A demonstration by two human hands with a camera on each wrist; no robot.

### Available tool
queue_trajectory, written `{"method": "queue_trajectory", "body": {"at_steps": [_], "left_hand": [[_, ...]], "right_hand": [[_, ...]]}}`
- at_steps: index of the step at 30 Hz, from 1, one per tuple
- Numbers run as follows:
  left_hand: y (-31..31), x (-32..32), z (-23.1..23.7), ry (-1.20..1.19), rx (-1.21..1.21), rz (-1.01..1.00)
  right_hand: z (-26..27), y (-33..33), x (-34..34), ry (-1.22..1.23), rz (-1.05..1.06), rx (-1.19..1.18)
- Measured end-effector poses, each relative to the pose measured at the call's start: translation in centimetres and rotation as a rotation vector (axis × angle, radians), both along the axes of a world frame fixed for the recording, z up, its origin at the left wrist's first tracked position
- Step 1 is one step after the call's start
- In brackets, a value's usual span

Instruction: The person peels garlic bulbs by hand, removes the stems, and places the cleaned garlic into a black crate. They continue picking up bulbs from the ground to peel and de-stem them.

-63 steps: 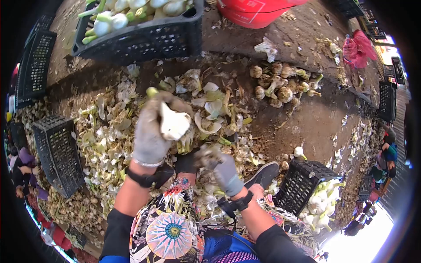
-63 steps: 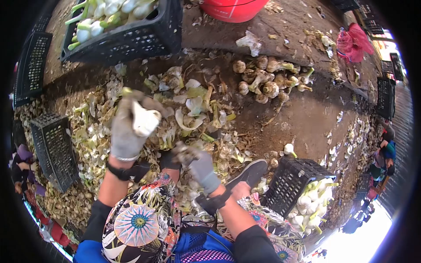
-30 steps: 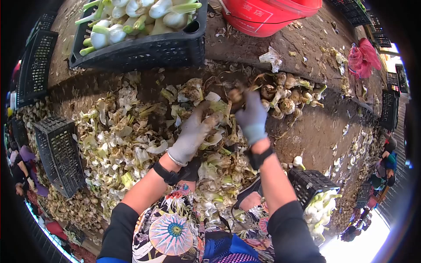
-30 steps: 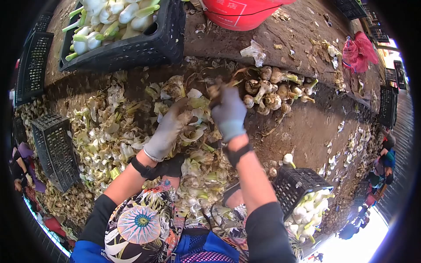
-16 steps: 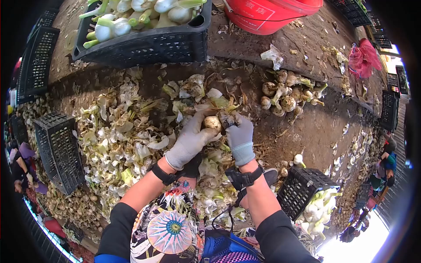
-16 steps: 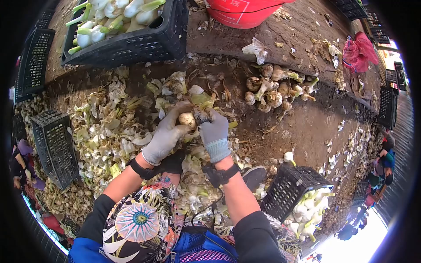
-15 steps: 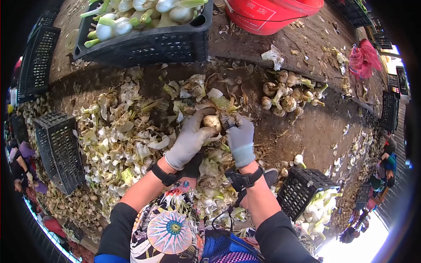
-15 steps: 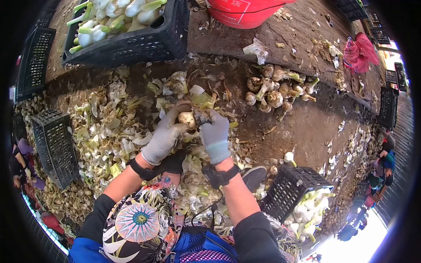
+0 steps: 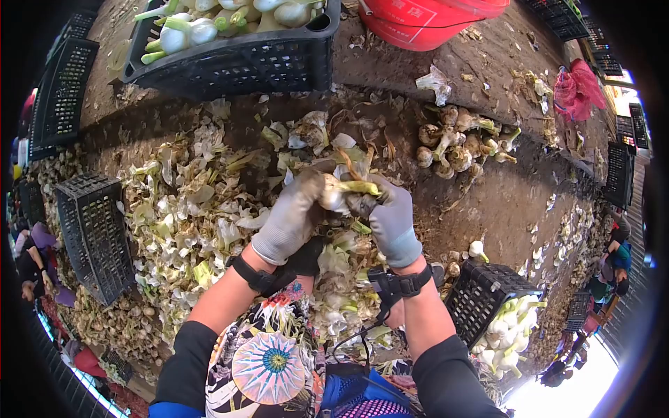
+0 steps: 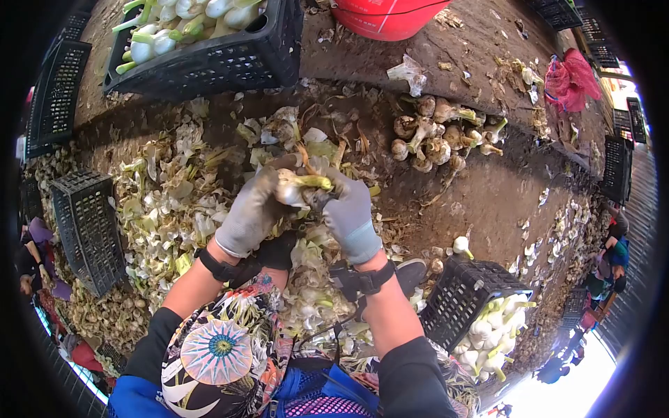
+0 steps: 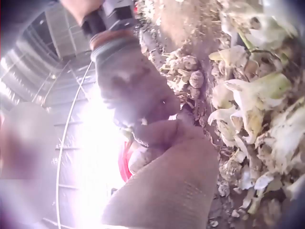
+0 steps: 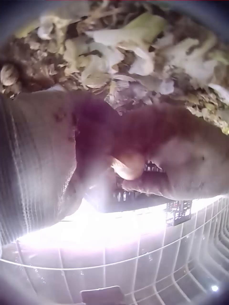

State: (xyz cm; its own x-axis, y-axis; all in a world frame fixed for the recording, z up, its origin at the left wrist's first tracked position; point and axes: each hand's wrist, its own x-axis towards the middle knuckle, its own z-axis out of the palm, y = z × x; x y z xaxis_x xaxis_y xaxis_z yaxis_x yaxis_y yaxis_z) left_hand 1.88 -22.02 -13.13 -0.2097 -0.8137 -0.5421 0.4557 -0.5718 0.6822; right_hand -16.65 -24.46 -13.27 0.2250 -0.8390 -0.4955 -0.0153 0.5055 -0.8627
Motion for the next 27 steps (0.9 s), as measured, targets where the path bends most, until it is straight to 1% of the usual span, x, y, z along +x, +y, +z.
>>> {"method": "queue_trajectory", "body": {"at_steps": [1,2,3,5,6,7,9,10,11,13,14,15,16,17,19,20,21,22,23,24,25,26,27], "left_hand": [[0.1,0.4,0.1,0.258,0.174,0.078],[0.0,0.5,-0.1,0.321,0.193,0.004],[0.1,0.8,-0.4,0.320,0.193,0.008],[0.3,1.4,-0.9,0.476,0.461,-0.070],[0.1,1.5,-1.0,0.476,0.508,-0.223],[0.3,0.4,-0.2,0.184,0.607,-0.245],[1.3,0.1,0.6,0.472,0.392,-0.449],[1.0,-0.9,2.2,0.275,0.476,-0.291],[0.6,-0.8,2.6,0.276,0.476,-0.295],[-0.1,-0.5,2.8,0.145,0.392,-0.180],[0.4,-0.3,1.8,0.156,0.398,-0.113],[0.6,-0.2,0.9,0.154,0.397,-0.112],[0.8,-0.2,0.2,0.213,0.333,-0.068],[1.0,-0.1,-0.4,0.272,0.270,-0.023],[1.1,-0.4,-0.7,0.239,0.245,-0.029],[0.7,-0.9,-0.2,0.125,0.240,-0.029],[0.5,-1.1,0.1,0.008,0.235,-0.027],[0.2,-0.6,0.0,-0.155,-0.036,-0.169],[0.2,-0.7,0.1,-0.157,-0.035,-0.168],[0.2,-1.0,0.4,-0.310,-0.113,-0.209],[0.0,-1.2,1.0,-0.462,-0.188,-0.249],[0.1,-1.2,0.6,-0.462,-0.184,-0.247],[0.1,-1.2,-0.1,-0.521,-0.169,-0.284]], "right_hand": [[0.0,0.0,-0.4,0.046,0.080,-0.022],[-0.3,-0.1,-0.5,0.094,0.166,-0.376],[-0.5,-0.3,-0.7,0.091,0.169,-0.376],[-0.1,-1.1,-0.7,0.283,0.352,-0.762],[0.2,-1.0,-0.3,0.398,0.348,-0.885],[-0.2,-0.8,-0.3,0.396,0.348,-0.884],[-1.5,-0.1,0.0,0.206,0.140,-0.629],[0.4,0.3,0.4,0.059,-0.032,-0.201],[-1.5,0.5,-0.2,0.151,-0.074,-0.310],[-4.1,2.0,-2.3,0.566,-0.023,-0.268],[-4.0,2.7,-2.9,0.567,-0.022,-0.270],[-3.9,3.5,-3.3,0.703,0.029,-0.309],[-3.9,4.2,-3.6,0.839,0.081,-0.346],[-4.1,4.8,-3.6,0.839,0.081,-0.343],[-4.3,5.8,-3.3,0.395,-0.122,-0.138],[-2.6,5.1,-1.9,0.345,-0.186,-0.128],[-1.7,4.7,-1.3,0.343,-0.187,-0.130],[-1.2,4.4,-0.9,0.204,-0.264,-0.041],[-0.9,4.1,-0.7,0.064,-0.337,0.049],[-1.0,3.8,-0.6,0.225,-0.248,-0.137],[-0.7,3.8,-0.5,0.225,-0.245,-0.134],[-0.3,3.7,-0.4,0.304,-0.183,-0.226],[-0.1,3.7,-0.4,0.382,-0.120,-0.321]]}}
